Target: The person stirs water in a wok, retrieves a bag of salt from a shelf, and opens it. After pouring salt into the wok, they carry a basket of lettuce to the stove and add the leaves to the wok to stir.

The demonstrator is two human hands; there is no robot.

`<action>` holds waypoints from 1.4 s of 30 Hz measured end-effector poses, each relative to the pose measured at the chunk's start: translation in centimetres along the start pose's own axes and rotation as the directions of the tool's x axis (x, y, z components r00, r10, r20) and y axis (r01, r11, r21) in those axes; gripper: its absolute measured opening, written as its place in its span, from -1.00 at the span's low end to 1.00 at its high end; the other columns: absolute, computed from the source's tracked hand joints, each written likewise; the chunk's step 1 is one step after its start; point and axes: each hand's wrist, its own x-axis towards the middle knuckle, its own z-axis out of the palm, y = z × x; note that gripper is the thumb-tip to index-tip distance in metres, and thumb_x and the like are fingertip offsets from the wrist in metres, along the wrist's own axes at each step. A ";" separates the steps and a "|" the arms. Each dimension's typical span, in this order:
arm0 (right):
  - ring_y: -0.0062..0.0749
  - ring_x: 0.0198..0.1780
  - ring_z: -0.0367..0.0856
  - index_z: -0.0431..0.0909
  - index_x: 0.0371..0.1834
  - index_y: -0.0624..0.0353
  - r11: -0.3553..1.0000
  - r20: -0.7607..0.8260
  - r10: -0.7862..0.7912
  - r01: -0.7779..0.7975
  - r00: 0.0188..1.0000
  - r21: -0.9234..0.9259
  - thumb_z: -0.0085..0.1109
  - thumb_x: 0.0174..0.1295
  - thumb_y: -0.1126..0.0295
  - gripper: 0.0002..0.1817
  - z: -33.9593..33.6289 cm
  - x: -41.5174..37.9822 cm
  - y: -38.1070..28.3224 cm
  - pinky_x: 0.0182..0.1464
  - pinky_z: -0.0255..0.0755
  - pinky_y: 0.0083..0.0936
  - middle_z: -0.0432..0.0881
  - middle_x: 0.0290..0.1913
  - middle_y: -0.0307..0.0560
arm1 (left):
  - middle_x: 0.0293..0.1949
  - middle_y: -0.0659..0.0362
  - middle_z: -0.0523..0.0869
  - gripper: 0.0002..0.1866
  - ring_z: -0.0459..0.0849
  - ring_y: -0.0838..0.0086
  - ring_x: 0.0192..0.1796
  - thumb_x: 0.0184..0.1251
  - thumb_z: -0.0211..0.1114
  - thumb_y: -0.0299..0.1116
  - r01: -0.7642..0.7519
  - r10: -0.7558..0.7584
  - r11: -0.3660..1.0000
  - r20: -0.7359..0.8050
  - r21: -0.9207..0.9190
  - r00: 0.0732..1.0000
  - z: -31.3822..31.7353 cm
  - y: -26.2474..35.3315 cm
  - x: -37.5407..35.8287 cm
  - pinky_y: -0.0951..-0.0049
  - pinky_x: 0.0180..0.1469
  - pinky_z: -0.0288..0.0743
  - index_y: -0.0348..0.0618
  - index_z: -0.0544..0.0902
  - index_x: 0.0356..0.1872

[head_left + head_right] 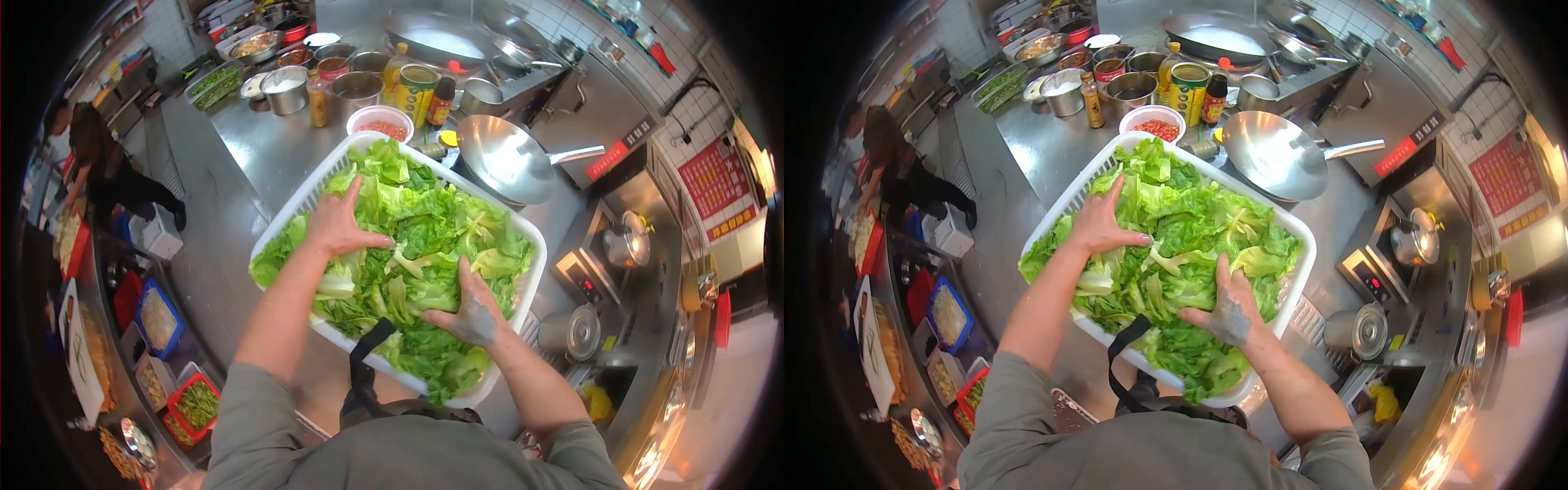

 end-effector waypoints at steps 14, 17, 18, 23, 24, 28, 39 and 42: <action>0.21 0.32 0.28 0.08 0.41 0.34 0.806 0.073 -0.591 0.588 0.803 0.059 0.59 -0.36 -0.09 0.27 -9.0 9.5 8.4 0.34 0.21 -0.19 0.32 0.26 0.44 | 0.35 -0.29 0.26 0.18 0.24 -0.02 0.41 -0.18 0.42 0.34 0.437 -0.399 0.899 -0.422 -0.008 0.814 1.4 2.2 -7.7 0.18 0.42 0.13 -0.26 0.19 0.40; 0.24 0.26 0.37 -0.02 0.45 0.35 0.812 0.138 -0.577 0.584 0.805 -0.013 0.60 -0.42 -0.15 0.39 -6.0 12.4 9.4 0.30 0.28 -0.21 0.36 0.18 0.55 | 0.42 -0.30 0.09 0.23 0.16 -0.03 0.45 -0.16 0.42 0.35 0.579 -0.562 0.807 -0.446 -0.112 0.697 4.5 3.1 -8.1 0.18 0.44 0.09 -0.19 0.07 0.46; 0.25 0.23 0.40 -0.02 0.44 0.35 0.832 0.179 -0.547 0.555 0.818 0.006 0.60 -0.42 -0.17 0.39 -5.7 13.1 9.7 0.28 0.30 -0.21 0.39 0.16 0.54 | 0.41 -0.31 0.10 0.24 0.13 -0.04 0.46 -0.18 0.41 0.37 0.589 -0.610 0.784 -0.420 -0.194 0.672 4.8 2.8 -8.0 0.16 0.44 0.09 -0.16 0.06 0.47; 0.24 0.12 0.50 -0.04 0.43 0.41 0.845 0.214 -0.534 0.510 0.818 0.159 0.58 -0.42 -0.22 0.42 -7.0 14.2 8.9 0.21 0.36 -0.18 0.47 0.09 0.49 | 0.38 -0.32 0.17 0.34 0.25 -0.06 0.41 -0.28 0.33 0.51 0.688 -0.722 0.692 -0.213 -0.218 0.658 3.7 4.7 -6.7 0.11 0.38 0.21 -0.06 -0.03 0.50; 0.23 0.13 0.50 -0.05 0.43 0.42 0.854 0.242 -0.521 0.502 0.818 0.139 0.58 -0.41 -0.21 0.42 -7.0 14.6 8.5 0.22 0.35 -0.18 0.47 0.10 0.49 | 0.38 -0.31 0.19 0.35 0.29 -0.07 0.39 -0.29 0.32 0.53 0.719 -0.737 0.676 -0.154 -0.161 0.658 3.1 4.8 -6.3 0.10 0.36 0.24 -0.05 -0.05 0.50; 0.13 0.26 0.40 -0.10 0.43 0.45 0.874 0.263 -0.485 0.461 0.834 0.152 0.60 -0.34 -0.10 0.38 -5.8 15.1 8.2 0.30 0.28 -0.26 0.39 0.22 0.42 | 0.25 -0.27 0.41 0.40 0.47 -0.02 0.27 -0.34 0.27 0.60 0.615 -0.640 0.764 -0.116 -0.195 0.759 2.3 3.1 -5.8 0.16 0.29 0.35 -0.07 -0.09 0.50; -0.19 0.40 0.22 -0.18 0.46 0.44 0.712 0.428 -0.549 0.134 0.718 0.689 0.70 -0.43 0.12 0.44 -3.5 18.3 8.6 0.43 0.07 -0.36 0.31 0.35 0.16 | 0.30 -0.24 0.37 0.41 0.38 0.03 0.35 -0.35 0.41 0.46 0.620 -0.683 0.699 -0.074 -0.357 0.727 3.4 5.4 -6.1 0.24 0.40 0.20 -0.29 -0.03 0.46; -0.20 0.41 0.20 -0.20 0.46 0.45 0.717 0.486 -0.548 0.082 0.681 0.692 0.71 -0.42 0.12 0.45 -3.8 18.8 8.6 0.43 0.06 -0.38 0.29 0.36 0.16 | 0.34 -0.24 0.31 0.41 0.30 0.03 0.40 -0.36 0.49 0.36 0.589 -0.684 0.668 -0.064 -0.456 0.726 4.1 5.9 -7.2 0.27 0.43 0.14 -0.34 -0.04 0.45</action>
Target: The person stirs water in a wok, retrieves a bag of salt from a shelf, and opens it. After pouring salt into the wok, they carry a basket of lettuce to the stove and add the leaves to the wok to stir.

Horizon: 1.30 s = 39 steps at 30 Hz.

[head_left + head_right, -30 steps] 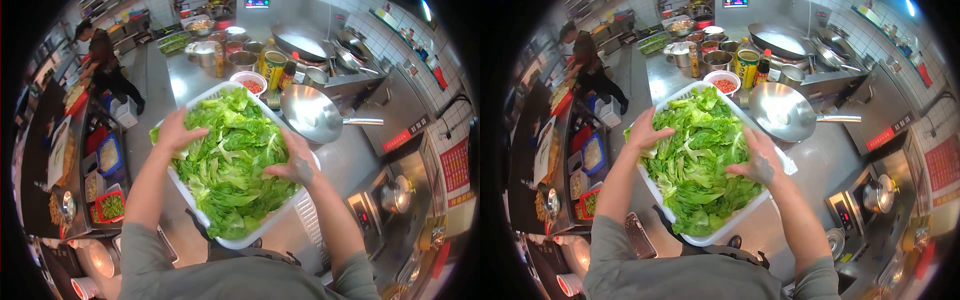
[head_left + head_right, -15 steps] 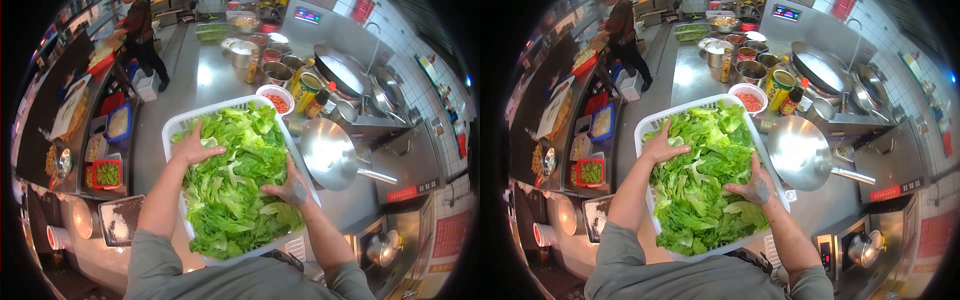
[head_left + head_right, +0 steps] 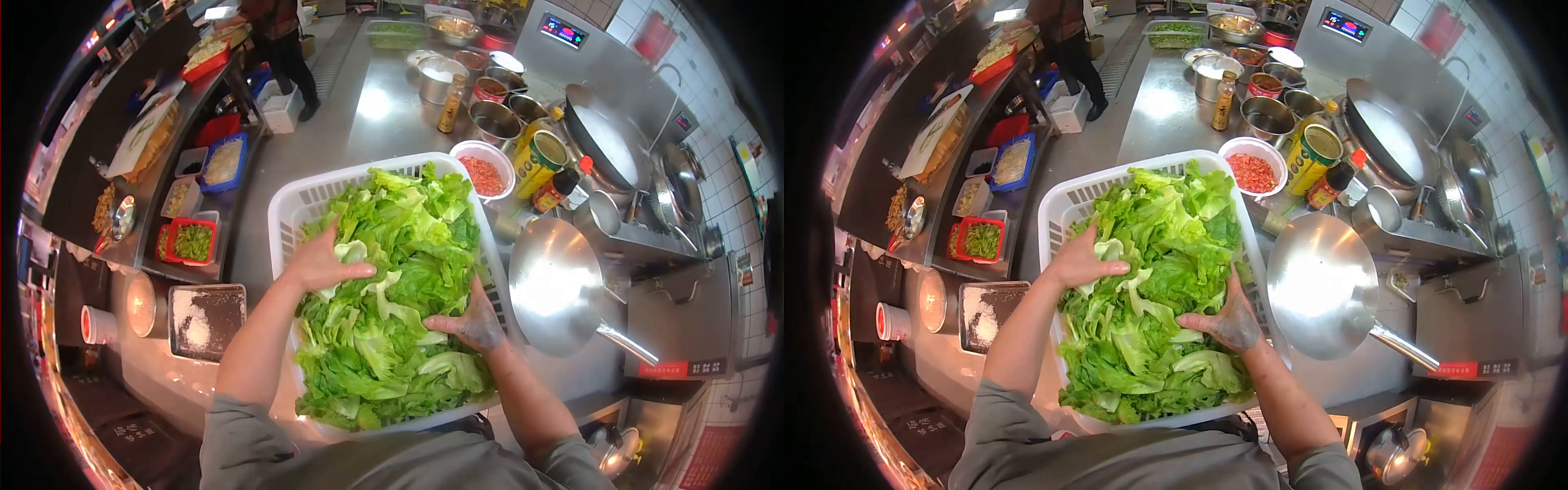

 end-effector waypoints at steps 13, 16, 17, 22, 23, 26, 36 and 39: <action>-0.32 0.21 0.44 -0.05 0.41 0.30 0.997 0.189 0.017 -0.031 0.982 0.074 0.63 -0.23 0.33 0.18 -0.1 2.3 2.0 0.31 0.26 -0.41 0.48 0.20 0.03 | 0.35 -0.32 0.22 0.53 0.26 -0.03 0.40 -0.49 0.63 0.20 -0.137 0.144 0.985 0.067 -0.103 0.987 2.0 1.6 -3.4 0.26 0.44 0.12 -0.47 -0.16 0.43; -0.37 0.19 0.46 -0.06 0.41 0.30 0.938 0.146 -0.083 0.028 0.986 0.344 0.60 -0.19 0.37 0.14 0.7 2.5 0.8 0.29 0.29 -0.40 0.55 0.13 0.03 | 0.32 -0.35 0.25 0.53 0.29 -0.06 0.38 -0.51 0.61 0.24 -0.096 0.094 0.995 0.082 0.022 0.992 2.0 2.4 -3.9 0.23 0.39 0.20 -0.43 -0.15 0.44; -0.38 0.22 0.43 -0.03 0.40 0.28 0.946 0.212 -0.018 -0.052 0.977 0.319 0.58 -0.15 0.34 0.09 0.6 2.8 1.1 0.29 0.29 -0.40 0.54 0.15 0.02 | 0.30 -0.35 0.27 0.54 0.32 -0.07 0.35 -0.52 0.60 0.25 -0.076 0.072 0.995 0.072 0.066 0.995 2.5 2.8 -3.9 0.22 0.36 0.24 -0.42 -0.15 0.45; -0.32 0.27 0.39 0.17 0.36 0.20 0.999 0.393 -0.033 0.026 0.919 0.022 0.39 0.07 0.15 -0.16 0.4 4.1 2.4 0.30 0.29 -0.38 0.48 0.23 -0.04 | 0.21 -0.35 0.36 0.54 0.44 -0.09 0.24 -0.53 0.59 0.27 -0.037 0.032 0.995 0.052 0.098 0.998 4.4 3.4 -3.6 0.18 0.24 0.39 -0.43 -0.14 0.44; -0.29 0.25 0.41 0.22 0.35 0.17 0.991 0.407 -0.080 0.118 0.910 -0.068 0.34 0.12 0.11 -0.22 0.4 4.3 2.2 0.30 0.30 -0.36 0.47 0.25 -0.06 | 0.18 -0.33 0.38 0.51 0.46 -0.08 0.21 -0.52 0.59 0.25 -0.064 0.059 0.992 0.044 0.107 0.997 4.6 3.1 -3.4 0.18 0.21 0.41 -0.45 -0.10 0.42; -0.19 0.18 0.49 0.32 0.31 0.13 0.973 0.402 -0.143 0.203 0.904 -0.109 0.16 0.25 0.09 -0.39 0.7 3.4 2.2 0.28 0.35 -0.26 0.46 0.26 -0.07 | 0.09 -0.27 0.44 0.41 0.52 -0.05 0.12 -0.50 0.60 0.21 -0.120 0.117 0.984 0.033 0.129 0.993 4.9 2.6 -3.8 0.17 0.13 0.46 -0.49 0.03 0.36; -0.18 0.15 0.53 0.33 0.29 0.10 0.900 0.394 -0.208 0.018 0.895 0.435 -0.01 0.36 0.23 -0.55 0.6 1.1 9.2 0.23 0.41 -0.22 0.47 0.22 -0.02 | -0.09 -0.13 0.49 0.11 0.57 -0.05 -0.08 -0.53 0.66 -0.11 -0.198 0.197 0.980 -0.117 0.004 0.973 6.2 3.5 -6.7 0.12 -0.07 0.51 -0.36 0.26 0.17; -0.20 0.15 0.53 0.32 0.29 0.10 0.917 0.402 -0.186 0.012 0.896 0.399 0.00 0.35 0.24 -0.54 0.6 0.9 9.1 0.22 0.41 -0.24 0.47 0.21 -0.03 | -0.09 -0.13 0.49 0.15 0.56 -0.07 -0.10 -0.56 0.66 -0.15 -0.294 0.291 0.956 -0.213 0.021 0.933 7.1 2.8 -7.1 0.09 -0.09 0.51 -0.24 0.23 0.24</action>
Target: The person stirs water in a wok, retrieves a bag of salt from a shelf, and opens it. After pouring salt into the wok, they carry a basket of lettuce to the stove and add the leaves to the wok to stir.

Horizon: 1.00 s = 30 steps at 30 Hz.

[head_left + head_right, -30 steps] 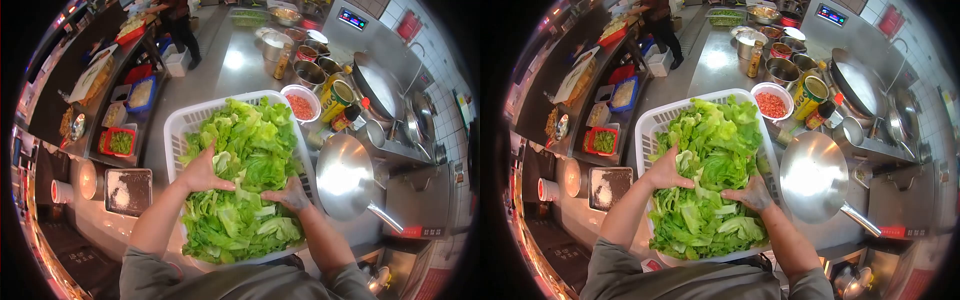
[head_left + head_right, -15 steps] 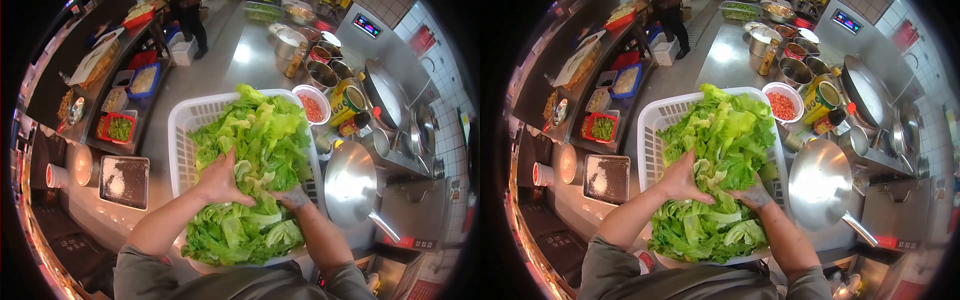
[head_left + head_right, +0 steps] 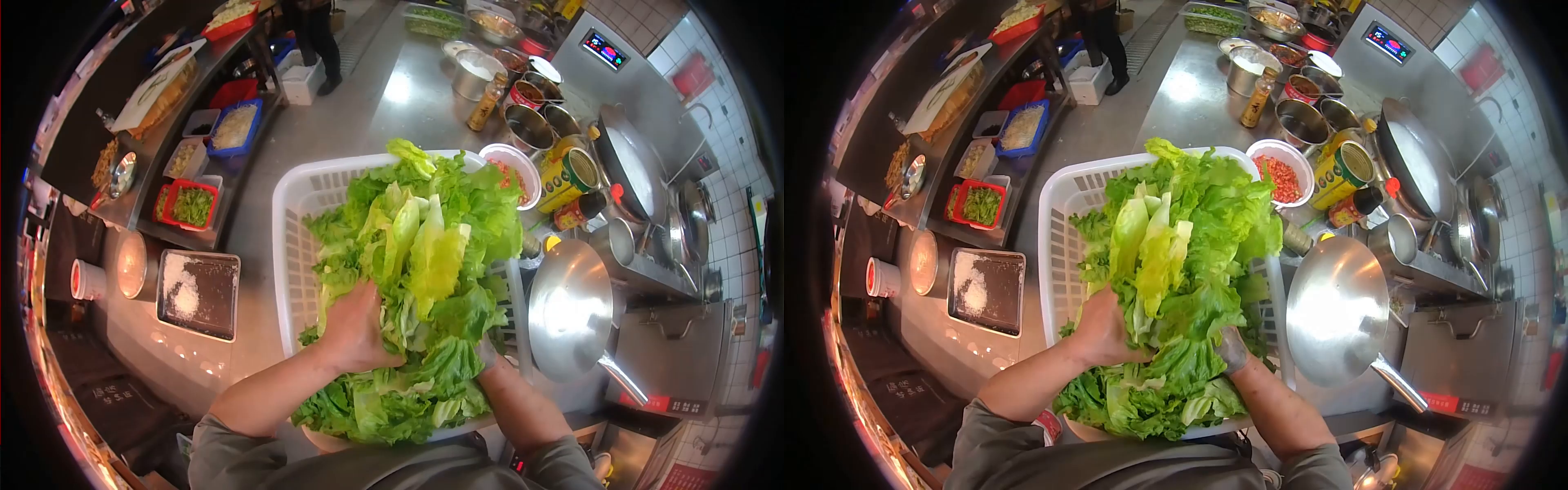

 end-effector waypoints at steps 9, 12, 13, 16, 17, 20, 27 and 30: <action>-0.25 0.14 0.51 0.30 0.31 0.11 0.986 -0.072 0.021 -0.033 0.997 -0.166 0.05 0.31 0.29 -0.51 1.2 0.6 -4.2 0.20 0.41 -0.30 0.46 0.21 -0.05 | 0.06 -0.13 0.50 -0.15 0.55 -0.10 -0.03 -0.19 0.48 -0.26 -0.097 0.062 0.968 -0.151 -0.233 0.987 -0.4 1.7 -0.7 0.09 -0.07 0.50 -0.18 0.34 0.26; -0.27 0.13 0.51 0.29 0.31 0.12 0.977 -0.077 -0.016 -0.001 0.997 -0.213 0.07 0.30 0.31 -0.49 1.1 2.2 -6.7 0.19 0.41 -0.32 0.46 0.21 -0.05 | 0.08 -0.14 0.50 -0.23 0.55 -0.11 -0.01 -0.15 0.46 -0.27 -0.202 0.174 0.974 -0.229 -0.105 0.958 -1.8 2.7 -0.1 0.11 -0.06 0.50 -0.20 0.40 0.21; -0.28 0.13 0.51 0.28 0.31 0.12 0.974 -0.079 -0.031 0.012 0.996 -0.227 0.08 0.29 0.32 -0.49 1.2 2.7 -7.6 0.19 0.41 -0.33 0.46 0.21 -0.05 | 0.08 -0.14 0.50 -0.23 0.55 -0.11 -0.01 -0.15 0.46 -0.27 -0.228 0.202 0.970 -0.243 -0.083 0.949 -2.2 3.1 0.2 0.11 -0.06 0.50 -0.19 0.40 0.21; -0.30 0.13 0.51 0.27 0.32 0.13 0.965 -0.060 -0.080 0.063 0.995 -0.254 0.09 0.28 0.33 -0.47 1.2 4.2 -10.2 0.18 0.41 -0.35 0.46 0.21 -0.06 | 0.05 -0.13 0.51 -0.24 0.55 -0.10 -0.01 -0.18 0.48 -0.26 -0.297 0.288 0.955 -0.292 0.014 0.912 -4.0 4.4 1.1 0.11 -0.04 0.50 -0.18 0.42 0.18; -0.30 0.13 0.50 0.27 0.32 0.13 0.962 -0.055 -0.099 0.082 0.994 -0.262 0.10 0.28 0.34 -0.47 1.2 4.5 -11.1 0.18 0.41 -0.36 0.46 0.21 -0.06 | 0.04 -0.13 0.52 -0.24 0.55 -0.10 -0.01 -0.20 0.49 -0.25 -0.315 0.320 0.947 -0.308 0.067 0.896 -4.7 4.9 1.4 0.11 -0.03 0.49 -0.18 0.43 0.16; -0.32 0.13 0.50 0.26 0.33 0.13 0.952 -0.033 -0.162 0.147 0.986 -0.269 0.12 0.26 0.36 -0.45 1.6 5.4 -14.0 0.17 0.41 -0.38 0.45 0.21 -0.07 | -0.02 -0.10 0.55 -0.23 0.55 -0.10 -0.02 -0.26 0.52 -0.25 -0.316 0.349 0.937 -0.339 0.149 0.874 -6.5 6.3 2.1 0.12 -0.04 0.49 -0.18 0.45 0.12; -0.36 0.12 0.49 0.24 0.34 0.14 0.913 0.086 -0.369 0.378 0.925 -0.152 0.16 0.23 0.39 -0.42 3.4 8.5 -18.5 0.15 0.41 -0.42 0.45 0.21 -0.08 | -0.09 -0.09 0.58 -0.28 0.55 -0.07 -0.04 -0.31 0.56 -0.24 -0.324 0.440 0.895 -0.483 0.308 0.757 -9.4 9.6 3.1 0.14 -0.04 0.46 -0.18 0.51 0.04; -0.41 0.09 0.48 0.25 0.32 0.17 0.907 0.067 -0.416 0.408 0.907 0.101 0.21 0.18 0.42 -0.39 5.4 8.0 -20.4 0.14 0.41 -0.47 0.46 0.17 -0.11 | -0.09 -0.06 0.58 -0.28 0.55 -0.05 -0.03 -0.32 0.54 -0.34 -0.284 0.358 0.934 -0.528 0.217 0.770 -8.5 10.8 2.8 0.21 -0.03 0.47 -0.18 0.49 0.05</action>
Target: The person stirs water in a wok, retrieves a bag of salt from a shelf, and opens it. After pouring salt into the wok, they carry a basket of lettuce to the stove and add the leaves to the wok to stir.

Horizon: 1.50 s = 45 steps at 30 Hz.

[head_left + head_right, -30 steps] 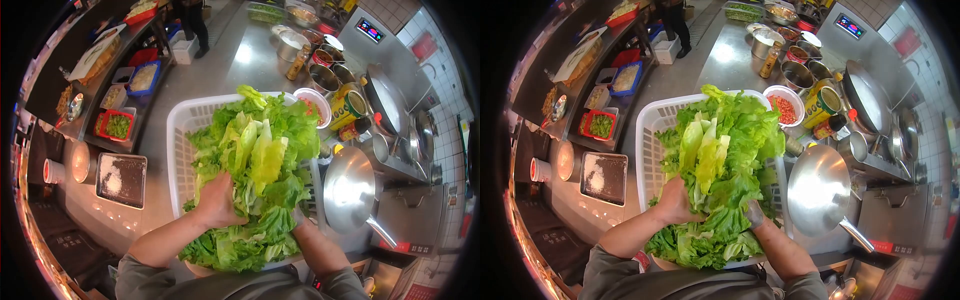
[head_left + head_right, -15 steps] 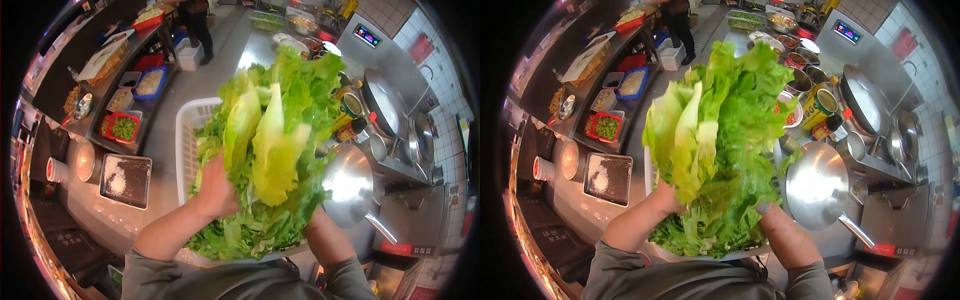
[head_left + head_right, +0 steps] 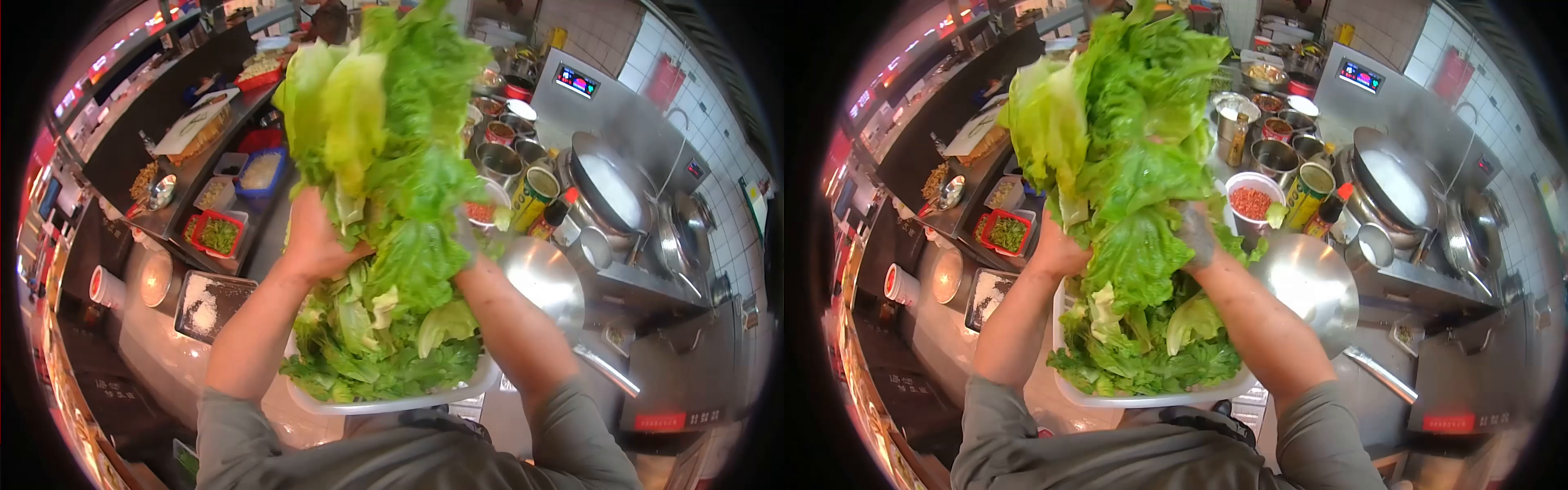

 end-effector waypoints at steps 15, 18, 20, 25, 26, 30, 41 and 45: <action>-0.09 -0.07 0.60 0.55 -0.03 0.18 0.967 0.240 -0.253 0.247 0.937 0.053 0.37 -0.07 0.16 -0.47 2.0 3.1 -4.2 -0.01 0.45 -0.31 0.63 -0.06 0.01 | 0.09 0.20 0.53 -0.47 0.53 0.48 0.09 0.20 0.34 -0.50 0.324 -0.484 0.671 -0.063 -0.667 0.873 -1.4 4.0 -0.1 0.44 0.12 0.46 -0.22 0.40 0.21; -0.27 -0.06 0.61 0.49 0.04 0.17 0.888 0.315 -0.382 0.440 0.869 -0.136 0.09 0.22 0.18 -0.61 0.7 3.0 -6.1 -0.01 0.51 -0.33 0.60 -0.05 -0.08 | 0.08 0.21 0.52 -0.53 0.54 0.50 0.06 0.35 0.24 -0.30 0.339 -0.584 0.520 -0.036 -0.784 0.811 -0.6 4.3 1.0 0.46 0.07 0.48 -0.19 0.39 0.23; -0.34 -0.06 0.61 0.47 0.06 0.17 0.856 0.332 -0.429 0.496 0.840 -0.148 0.02 0.30 0.20 -0.64 -0.9 3.0 -6.9 -0.01 0.53 -0.35 0.61 -0.06 -0.12 | 0.07 0.21 0.52 -0.53 0.55 0.51 0.03 0.41 0.18 -0.19 0.332 -0.563 0.517 -0.021 -0.789 0.826 0.5 5.5 2.1 0.47 0.04 0.49 -0.18 0.38 0.24; -0.21 -0.07 0.64 0.55 -0.02 0.19 0.945 0.245 -0.312 0.272 0.918 0.181 0.24 0.02 0.23 -0.56 -7.6 3.5 -9.2 -0.01 0.49 -0.38 0.66 -0.11 -0.04 | 0.13 0.18 0.50 -0.48 0.55 0.50 0.09 0.44 0.13 -0.09 0.270 -0.438 0.565 -0.006 -0.780 0.899 6.2 11.2 6.9 0.42 0.07 0.51 -0.17 0.33 0.28; -0.20 -0.06 0.64 0.54 -0.01 0.19 0.945 0.239 -0.269 0.208 0.933 0.252 0.19 0.04 0.21 -0.55 -8.9 2.7 -11.5 0.00 0.49 -0.36 0.65 -0.10 -0.03 | 0.16 0.15 0.50 -0.45 0.54 0.49 0.12 0.45 0.08 -0.07 0.260 -0.367 0.656 0.001 -0.708 0.930 7.8 13.1 8.3 0.39 0.11 0.50 -0.19 0.31 0.31; -0.25 -0.02 0.63 0.45 0.13 0.20 0.908 0.254 -0.135 0.017 0.958 0.419 -0.17 0.37 0.15 -0.57 -16.9 -2.4 -21.7 0.08 0.52 -0.24 0.62 0.01 -0.01 | 0.15 0.12 0.51 -0.44 0.54 0.46 0.11 0.34 0.23 -0.31 0.096 -0.156 0.729 -0.028 -0.678 0.987 15.4 20.1 13.1 0.40 0.14 0.47 -0.23 0.30 0.30; -0.14 -0.03 0.65 0.46 0.13 0.23 0.984 -0.135 -0.171 0.176 0.976 0.027 -0.29 0.41 0.07 -0.49 -41.7 -15.2 -39.5 0.08 0.53 -0.14 0.62 0.00 0.07 | 0.11 -0.11 0.54 -0.19 0.53 0.14 0.16 -0.07 0.45 -0.52 -0.053 0.029 0.944 -0.078 -0.326 0.997 42.8 34.8 24.5 0.34 0.21 0.40 -0.35 0.23 0.27; -0.22 -0.10 0.67 0.44 0.13 0.20 0.978 -0.105 -0.208 0.209 0.973 0.006 -0.15 0.42 0.19 -0.61 -50.5 -16.6 -42.4 -0.02 0.60 -0.23 0.62 -0.04 0.01 | 0.19 -0.22 0.47 0.03 0.46 0.05 0.26 -0.15 0.47 -0.45 -0.085 0.066 0.938 -0.067 -0.336 0.996 51.4 38.0 27.3 0.32 0.29 0.36 -0.49 0.04 0.37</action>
